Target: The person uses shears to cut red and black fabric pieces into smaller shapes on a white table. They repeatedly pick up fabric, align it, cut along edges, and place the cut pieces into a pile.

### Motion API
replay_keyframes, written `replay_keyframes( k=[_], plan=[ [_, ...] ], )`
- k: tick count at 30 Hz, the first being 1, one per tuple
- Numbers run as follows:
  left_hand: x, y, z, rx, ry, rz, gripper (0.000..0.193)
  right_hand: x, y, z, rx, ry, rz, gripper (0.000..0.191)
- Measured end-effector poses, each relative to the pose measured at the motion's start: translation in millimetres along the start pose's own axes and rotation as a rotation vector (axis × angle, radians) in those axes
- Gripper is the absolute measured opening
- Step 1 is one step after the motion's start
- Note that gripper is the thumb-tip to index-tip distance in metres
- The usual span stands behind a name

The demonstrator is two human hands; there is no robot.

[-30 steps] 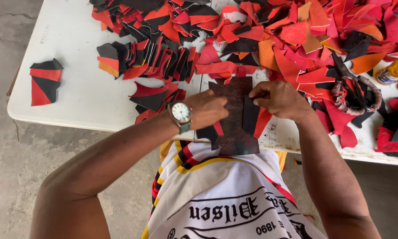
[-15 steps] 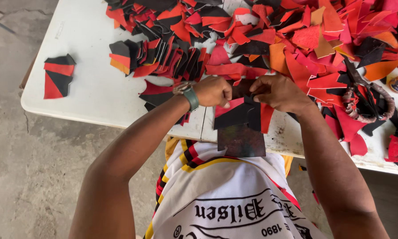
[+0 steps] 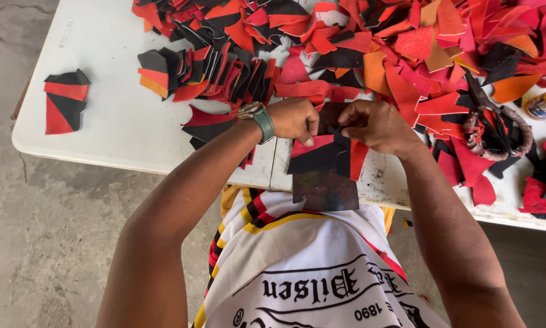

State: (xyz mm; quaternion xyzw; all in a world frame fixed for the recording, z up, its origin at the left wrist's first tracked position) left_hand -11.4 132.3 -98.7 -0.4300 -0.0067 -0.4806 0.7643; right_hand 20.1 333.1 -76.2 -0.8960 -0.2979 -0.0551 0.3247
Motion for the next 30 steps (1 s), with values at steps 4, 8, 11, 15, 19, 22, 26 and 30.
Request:
replay_keyframes(
  k=[4,8,11,15,19,22,26,30],
  plan=[
    [-2,0,1,0.001,0.017,0.005,0.027,18,-7,-12,0.05,-0.145,0.098,0.032],
    [-6,3,-2,-0.036,0.007,0.0,0.026,95,-67,14,0.252,0.028,0.465,0.028],
    [-13,2,-7,-0.045,-0.001,-0.033,0.027,143,-105,31,0.658,0.057,0.691,0.026],
    [-19,0,-8,-0.046,0.065,-0.033,0.029,169,-92,37,0.502,0.003,0.64,0.014],
    [-15,0,-12,-0.063,0.069,-0.032,0.031,117,-16,29,0.234,0.073,0.325,0.026],
    [-9,-2,-14,-0.043,0.043,-0.032,0.028,83,8,21,0.013,0.012,0.298,0.038],
    [0,-3,-14,-0.021,0.044,-0.053,0.028,62,14,20,0.005,0.091,0.308,0.035],
    [8,-3,-12,0.019,0.06,-0.03,0.025,56,14,21,-0.159,0.064,0.255,0.031]
  ],
)
Point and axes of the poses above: each hand's wrist, its own x-axis away from the middle knuckle, its own y-axis out of the palm, z = x × y, the point moved 4 cm from there along -x, towards the middle knuckle, and after that the axes turned 11 degrees about -z, right-handed, at the moved point
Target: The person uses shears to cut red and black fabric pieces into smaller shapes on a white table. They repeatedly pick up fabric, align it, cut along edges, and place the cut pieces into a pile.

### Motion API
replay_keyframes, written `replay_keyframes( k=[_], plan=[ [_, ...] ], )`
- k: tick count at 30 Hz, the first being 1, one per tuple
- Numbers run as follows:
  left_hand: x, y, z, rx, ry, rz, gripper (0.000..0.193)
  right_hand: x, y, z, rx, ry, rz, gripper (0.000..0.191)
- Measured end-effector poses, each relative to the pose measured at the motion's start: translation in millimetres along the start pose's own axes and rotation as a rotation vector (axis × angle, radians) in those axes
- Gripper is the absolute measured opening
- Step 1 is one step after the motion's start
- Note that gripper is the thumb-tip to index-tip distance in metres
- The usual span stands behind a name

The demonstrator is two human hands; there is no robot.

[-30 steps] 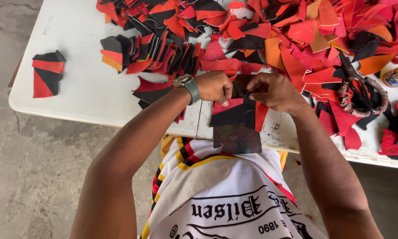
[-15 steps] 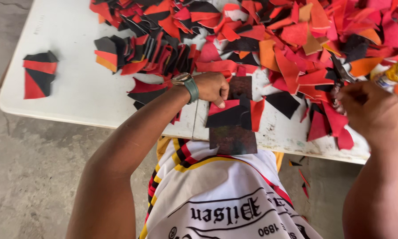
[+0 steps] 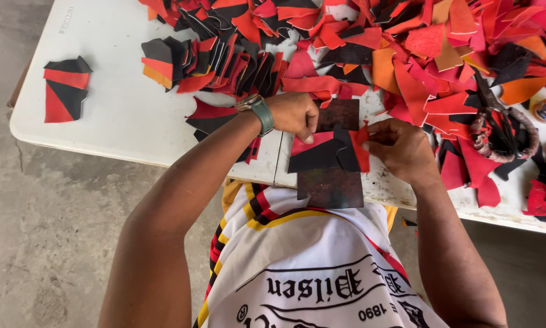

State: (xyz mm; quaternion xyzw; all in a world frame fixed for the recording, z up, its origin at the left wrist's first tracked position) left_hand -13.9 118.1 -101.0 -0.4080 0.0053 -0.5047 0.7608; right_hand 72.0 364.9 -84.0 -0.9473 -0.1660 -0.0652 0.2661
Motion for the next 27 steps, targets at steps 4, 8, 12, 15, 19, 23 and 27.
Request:
replay_keyframes(
  k=[4,8,12,15,19,23,27],
  plan=[
    [4,0,0,0.029,0.001,0.015,0.025,0,5,4,-0.114,0.044,-0.036,0.029],
    [1,2,2,-0.016,0.008,0.009,0.024,1,4,3,-0.06,-0.012,-0.023,0.027],
    [-1,4,4,-0.035,0.001,0.022,0.024,0,2,2,-0.016,0.025,-0.007,0.027],
    [-2,4,3,-0.04,-0.01,0.018,0.023,0,6,0,-0.007,0.0,-0.005,0.028],
    [-6,8,1,-0.046,-0.042,0.025,0.023,13,-3,2,0.226,-0.124,0.097,0.034],
    [-14,17,3,-0.175,-0.015,0.141,0.025,44,-82,29,0.666,-0.214,0.518,0.017],
    [-16,21,-1,-0.158,-0.093,0.141,0.029,54,-161,102,0.805,0.055,0.516,0.024]
  ],
)
Point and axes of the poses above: each hand's wrist, its own x-axis away from the middle knuckle, its own y-axis out of the palm, z = x × y, the point moved 4 cm from there along -x, towards the middle knuckle, and after that the axes turned 11 degrees about -z, right-handed, at the moved point
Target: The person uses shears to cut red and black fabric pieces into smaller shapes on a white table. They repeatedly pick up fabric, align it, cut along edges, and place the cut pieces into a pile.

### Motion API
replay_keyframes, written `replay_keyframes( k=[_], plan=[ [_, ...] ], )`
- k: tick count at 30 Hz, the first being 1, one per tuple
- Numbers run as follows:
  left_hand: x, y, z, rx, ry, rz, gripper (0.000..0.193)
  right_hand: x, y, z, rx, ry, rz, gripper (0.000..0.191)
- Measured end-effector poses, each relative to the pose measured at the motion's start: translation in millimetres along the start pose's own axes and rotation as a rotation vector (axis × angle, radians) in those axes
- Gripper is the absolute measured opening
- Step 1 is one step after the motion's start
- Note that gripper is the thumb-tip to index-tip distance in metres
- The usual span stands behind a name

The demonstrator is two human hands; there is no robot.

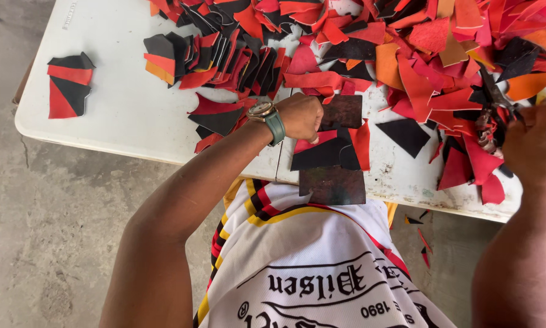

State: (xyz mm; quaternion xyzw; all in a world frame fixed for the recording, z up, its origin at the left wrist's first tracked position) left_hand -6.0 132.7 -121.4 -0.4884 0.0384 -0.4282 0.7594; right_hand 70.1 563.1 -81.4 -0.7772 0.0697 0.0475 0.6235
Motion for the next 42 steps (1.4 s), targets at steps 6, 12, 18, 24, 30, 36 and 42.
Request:
replay_keyframes(
  k=[6,12,18,24,30,36,42],
  plan=[
    [20,-8,12,0.041,-0.057,0.105,0.028,-24,21,46,0.275,0.014,-0.172,0.042],
    [56,5,38,0.093,-0.212,0.233,0.053,-42,17,38,0.219,0.122,-0.344,0.045],
    [73,20,50,0.239,-0.036,0.501,0.049,-43,17,51,-0.589,0.263,-0.455,0.019],
    [79,28,48,0.427,0.212,0.628,0.045,6,1,43,-0.842,0.197,-0.202,0.021],
    [90,-12,69,0.565,0.291,0.586,0.015,81,-18,-38,-1.055,-0.116,-0.065,0.027],
    [121,-69,124,0.505,0.549,0.764,0.029,106,23,-148,-1.365,0.12,-0.602,0.02],
    [129,-84,155,0.457,0.544,0.794,0.032,104,-9,-208,-1.088,-0.234,-0.568,0.035]
  ],
)
Point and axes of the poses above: each hand's wrist, its own x-axis away from the middle knuckle, its own y-axis out of the palm, z = x × y, the point moved 4 cm from there along -x, towards the middle knuckle, and after that the axes turned 11 degrees about -z, right-handed, at the moved point
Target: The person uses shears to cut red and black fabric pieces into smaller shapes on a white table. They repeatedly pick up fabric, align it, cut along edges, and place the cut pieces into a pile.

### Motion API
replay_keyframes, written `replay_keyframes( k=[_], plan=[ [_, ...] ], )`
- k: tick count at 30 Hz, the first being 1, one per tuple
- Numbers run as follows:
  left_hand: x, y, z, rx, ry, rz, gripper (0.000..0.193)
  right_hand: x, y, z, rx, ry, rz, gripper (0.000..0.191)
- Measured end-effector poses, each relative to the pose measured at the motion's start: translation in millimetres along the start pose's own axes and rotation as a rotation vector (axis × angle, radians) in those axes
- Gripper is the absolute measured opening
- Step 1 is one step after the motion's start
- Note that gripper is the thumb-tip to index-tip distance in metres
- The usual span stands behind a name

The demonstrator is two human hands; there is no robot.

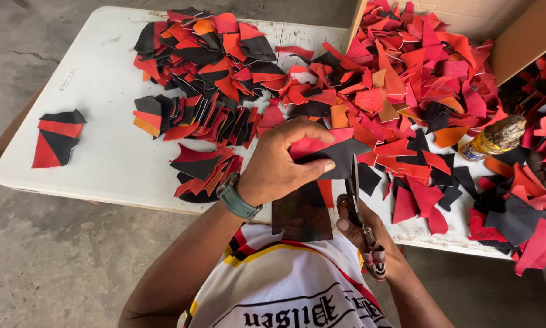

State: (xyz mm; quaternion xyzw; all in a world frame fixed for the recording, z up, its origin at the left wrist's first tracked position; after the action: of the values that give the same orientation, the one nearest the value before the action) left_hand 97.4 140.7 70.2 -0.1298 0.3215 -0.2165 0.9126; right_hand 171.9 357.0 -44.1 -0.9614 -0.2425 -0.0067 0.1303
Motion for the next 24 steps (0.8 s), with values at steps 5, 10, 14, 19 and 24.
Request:
replay_keyframes(
  k=[5,10,14,19,24],
  plan=[
    [0,0,4,-0.095,0.025,0.006,0.034,-1,2,-9,-0.019,0.055,0.0,0.038],
    [-1,-1,4,-0.075,0.042,-0.027,0.033,6,1,-4,-0.234,-0.059,-0.053,0.041],
    [-1,2,7,-0.105,0.048,-0.021,0.033,3,-3,12,-0.117,0.072,0.029,0.04],
    [3,10,13,-0.146,0.065,0.028,0.033,2,1,13,-0.047,0.008,0.111,0.034],
    [0,12,11,-0.153,0.054,0.004,0.033,8,3,19,-0.201,0.392,0.28,0.015]
  ],
)
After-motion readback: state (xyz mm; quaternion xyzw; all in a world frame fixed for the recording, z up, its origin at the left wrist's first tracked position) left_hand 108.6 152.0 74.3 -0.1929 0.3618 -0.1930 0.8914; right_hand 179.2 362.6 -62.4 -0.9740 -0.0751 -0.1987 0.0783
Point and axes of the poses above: each hand's wrist, its own x-axis away from the middle knuckle, its own y-axis out of the palm, z = x × y, the point moved 4 cm from there along -x, towards the middle knuckle, and after that the axes turned 11 degrees about -z, right-handed, at the moved point
